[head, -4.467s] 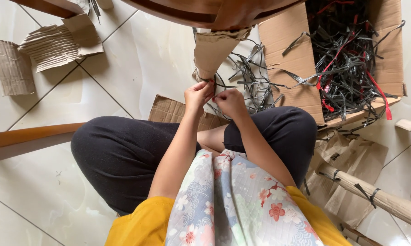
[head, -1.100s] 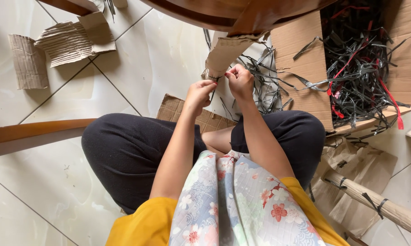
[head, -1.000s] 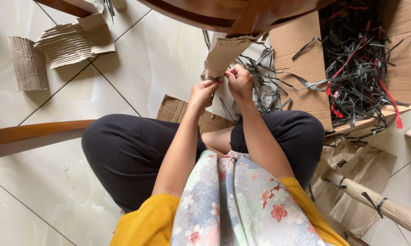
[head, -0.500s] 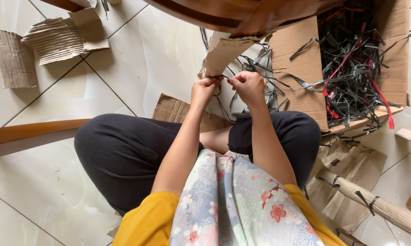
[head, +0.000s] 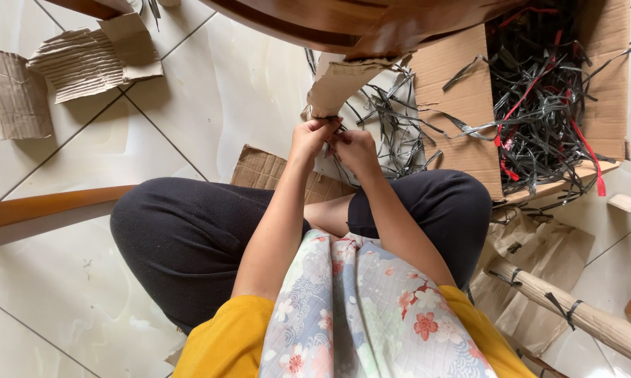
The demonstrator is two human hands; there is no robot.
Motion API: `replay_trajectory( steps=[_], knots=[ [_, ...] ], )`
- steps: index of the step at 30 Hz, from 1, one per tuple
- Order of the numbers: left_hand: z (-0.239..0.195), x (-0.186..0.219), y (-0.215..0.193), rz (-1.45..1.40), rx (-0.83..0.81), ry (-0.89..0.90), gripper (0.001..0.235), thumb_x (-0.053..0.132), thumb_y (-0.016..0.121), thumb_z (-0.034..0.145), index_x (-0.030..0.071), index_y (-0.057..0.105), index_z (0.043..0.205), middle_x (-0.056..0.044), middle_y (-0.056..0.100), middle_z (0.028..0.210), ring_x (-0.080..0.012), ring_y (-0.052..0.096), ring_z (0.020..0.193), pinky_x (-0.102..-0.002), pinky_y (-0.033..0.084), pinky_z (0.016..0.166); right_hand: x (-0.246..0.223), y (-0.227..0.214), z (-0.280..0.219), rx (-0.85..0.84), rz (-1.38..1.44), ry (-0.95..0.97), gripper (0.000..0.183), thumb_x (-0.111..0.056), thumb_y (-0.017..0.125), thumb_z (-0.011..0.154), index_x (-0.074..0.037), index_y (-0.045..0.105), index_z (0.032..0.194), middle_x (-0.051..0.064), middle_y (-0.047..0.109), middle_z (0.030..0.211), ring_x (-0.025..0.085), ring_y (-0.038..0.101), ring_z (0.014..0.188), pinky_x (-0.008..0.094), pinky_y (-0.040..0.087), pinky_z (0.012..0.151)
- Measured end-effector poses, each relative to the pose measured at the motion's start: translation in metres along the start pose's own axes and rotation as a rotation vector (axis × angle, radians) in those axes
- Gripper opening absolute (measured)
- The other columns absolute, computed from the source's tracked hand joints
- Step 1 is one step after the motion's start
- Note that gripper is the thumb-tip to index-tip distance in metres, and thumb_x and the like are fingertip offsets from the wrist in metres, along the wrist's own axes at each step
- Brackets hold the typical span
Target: Wrapping wooden chair legs with protective cardboard and securing them with ties
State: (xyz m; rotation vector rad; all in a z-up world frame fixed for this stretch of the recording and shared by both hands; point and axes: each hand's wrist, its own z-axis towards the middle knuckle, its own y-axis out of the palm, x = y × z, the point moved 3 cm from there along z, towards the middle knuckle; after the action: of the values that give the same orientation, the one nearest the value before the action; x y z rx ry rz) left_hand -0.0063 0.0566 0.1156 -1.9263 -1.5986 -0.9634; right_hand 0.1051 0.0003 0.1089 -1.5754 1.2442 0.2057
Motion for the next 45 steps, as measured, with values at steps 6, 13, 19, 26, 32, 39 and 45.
replay_trajectory(
  steps=[6,13,19,26,32,39,45],
  knots=[
    [0.018,-0.011,0.005,0.053,0.023,-0.006,0.024,0.045,0.081,0.074,0.022,0.081,0.079,0.0,0.072,0.071,-0.0116,0.06,0.079,-0.026,0.047,0.075,0.008,-0.002,0.011,0.073,0.487,0.048,0.017,-0.019,0.084,0.085,-0.008,0.08,0.097,0.004,0.065,0.064,0.01,0.058,0.058,0.026,0.049,0.057],
    [0.035,-0.033,0.0,0.038,0.032,-0.043,0.026,0.046,0.085,0.073,0.025,0.083,0.088,-0.005,0.075,0.081,-0.0168,0.067,0.088,-0.032,0.052,0.082,-0.014,-0.013,0.0,0.164,0.819,0.059,0.025,-0.019,0.077,0.094,0.002,0.077,0.107,0.006,0.064,0.073,0.008,0.054,0.063,0.021,0.047,0.056],
    [0.022,-0.022,0.002,0.013,-0.005,-0.065,0.022,0.036,0.081,0.078,0.017,0.08,0.09,-0.002,0.076,0.076,-0.0106,0.074,0.077,-0.029,0.062,0.071,-0.015,-0.015,0.001,0.284,0.725,-0.125,0.017,-0.016,0.08,0.092,0.0,0.079,0.09,0.009,0.068,0.068,0.01,0.062,0.063,0.024,0.055,0.061],
    [0.029,-0.039,0.001,-0.211,0.02,-0.06,0.027,0.02,0.082,0.082,0.001,0.076,0.1,-0.015,0.077,0.085,-0.0211,0.078,0.08,-0.036,0.064,0.078,-0.026,-0.022,-0.001,0.326,0.46,-0.324,0.012,0.003,0.077,0.086,-0.006,0.081,0.093,0.01,0.07,0.072,0.017,0.069,0.068,0.03,0.058,0.066],
    [0.03,-0.045,0.004,-0.19,0.056,-0.027,0.027,0.017,0.079,0.084,-0.001,0.076,0.104,-0.016,0.076,0.086,-0.021,0.077,0.079,-0.034,0.066,0.076,-0.033,-0.026,-0.003,0.328,0.36,-0.388,0.013,0.002,0.08,0.085,-0.009,0.08,0.092,0.01,0.073,0.079,0.024,0.076,0.075,0.034,0.062,0.071],
    [0.031,-0.047,0.006,-0.152,0.052,0.002,0.024,0.015,0.072,0.088,0.0,0.076,0.107,-0.018,0.076,0.086,-0.023,0.077,0.08,-0.035,0.065,0.078,-0.031,-0.027,-0.002,0.271,0.322,-0.425,0.015,0.007,0.077,0.085,-0.005,0.079,0.095,0.013,0.072,0.083,0.031,0.076,0.077,0.036,0.063,0.074],
    [0.042,-0.061,0.005,-0.085,0.047,0.019,0.022,0.015,0.07,0.091,0.001,0.076,0.107,-0.018,0.076,0.084,-0.0222,0.077,0.079,-0.034,0.066,0.077,-0.022,-0.023,0.008,0.206,0.454,-0.347,0.018,0.005,0.076,0.084,-0.011,0.082,0.091,0.006,0.071,0.083,0.018,0.076,0.072,0.031,0.063,0.07]
  ],
)
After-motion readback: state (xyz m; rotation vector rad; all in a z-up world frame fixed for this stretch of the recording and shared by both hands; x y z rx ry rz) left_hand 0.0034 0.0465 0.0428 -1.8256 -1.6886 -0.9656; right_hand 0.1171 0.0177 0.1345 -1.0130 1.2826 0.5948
